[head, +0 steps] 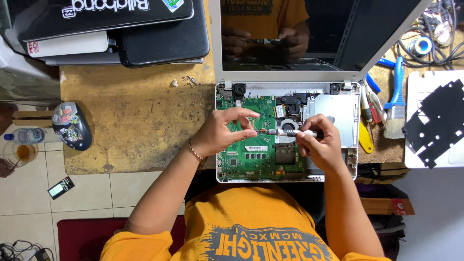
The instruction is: The person uses a screwdriver to remove screws from the internal components of a disassembled laptop. They unscrew the cooling fan and other parts on the motherboard, placing the screws on the workbench.
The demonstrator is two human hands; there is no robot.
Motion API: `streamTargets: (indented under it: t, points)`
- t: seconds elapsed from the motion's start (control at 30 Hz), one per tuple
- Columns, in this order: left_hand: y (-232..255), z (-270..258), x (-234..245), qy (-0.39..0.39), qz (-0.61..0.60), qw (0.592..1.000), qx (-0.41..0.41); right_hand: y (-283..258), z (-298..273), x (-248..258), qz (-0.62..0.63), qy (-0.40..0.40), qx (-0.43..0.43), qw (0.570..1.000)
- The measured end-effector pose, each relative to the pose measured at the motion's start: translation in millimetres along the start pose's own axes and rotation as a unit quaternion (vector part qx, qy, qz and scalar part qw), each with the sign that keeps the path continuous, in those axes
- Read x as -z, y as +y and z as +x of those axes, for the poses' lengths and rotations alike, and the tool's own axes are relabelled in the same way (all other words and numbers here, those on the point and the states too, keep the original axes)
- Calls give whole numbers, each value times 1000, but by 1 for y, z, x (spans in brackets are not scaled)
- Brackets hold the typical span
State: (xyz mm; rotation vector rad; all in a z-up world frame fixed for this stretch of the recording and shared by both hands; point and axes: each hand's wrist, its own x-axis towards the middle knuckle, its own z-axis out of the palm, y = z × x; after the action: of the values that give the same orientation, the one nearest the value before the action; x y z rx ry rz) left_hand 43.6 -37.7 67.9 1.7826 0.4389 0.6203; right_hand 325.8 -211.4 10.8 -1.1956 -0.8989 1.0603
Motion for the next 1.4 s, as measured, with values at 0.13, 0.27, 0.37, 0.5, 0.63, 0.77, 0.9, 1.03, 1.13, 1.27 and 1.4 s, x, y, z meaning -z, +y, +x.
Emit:
streamTargets:
  t: [0.13, 0.27, 0.37, 0.5, 0.63, 0.77, 0.9, 1.03, 1.13, 1.27, 1.4]
  points:
    - [28, 15, 2, -15, 8, 1000, 7, -6, -2, -5, -12, 13, 15, 1000]
    - [5, 16, -18, 9, 16, 1000, -3, -4, -4, -9, -15, 32, 39, 999]
    - [-3, 13, -24, 32, 6, 999, 1, -12, -4, -14, -23, 41, 53, 997]
    - [3, 11, -24, 53, -27, 998, 14, -19, -5, -16, -36, 35, 85, 995]
    - [7, 11, -25, 68, -25, 997, 29, -20, -4, -17, -44, 33, 95, 994]
    - [16, 10, -27, 82, -11, 995, 56, -22, -5, -18, -62, 35, 114, 991]
    - [17, 9, -30, 89, -5, 994, 63, -19, -9, -16, -70, 50, 116, 989]
    - [15, 10, -31, 87, -7, 995, 46, -19, -7, -15, -55, 50, 117, 990]
    - [19, 12, -28, 80, -13, 996, 38, -21, -7, -13, -55, 48, 110, 991]
    - [24, 14, -24, 65, -19, 997, 32, -24, -4, -14, -65, 45, 111, 991]
    - [20, 11, -25, 69, -21, 997, 29, -25, -2, -17, -54, 40, 112, 991]
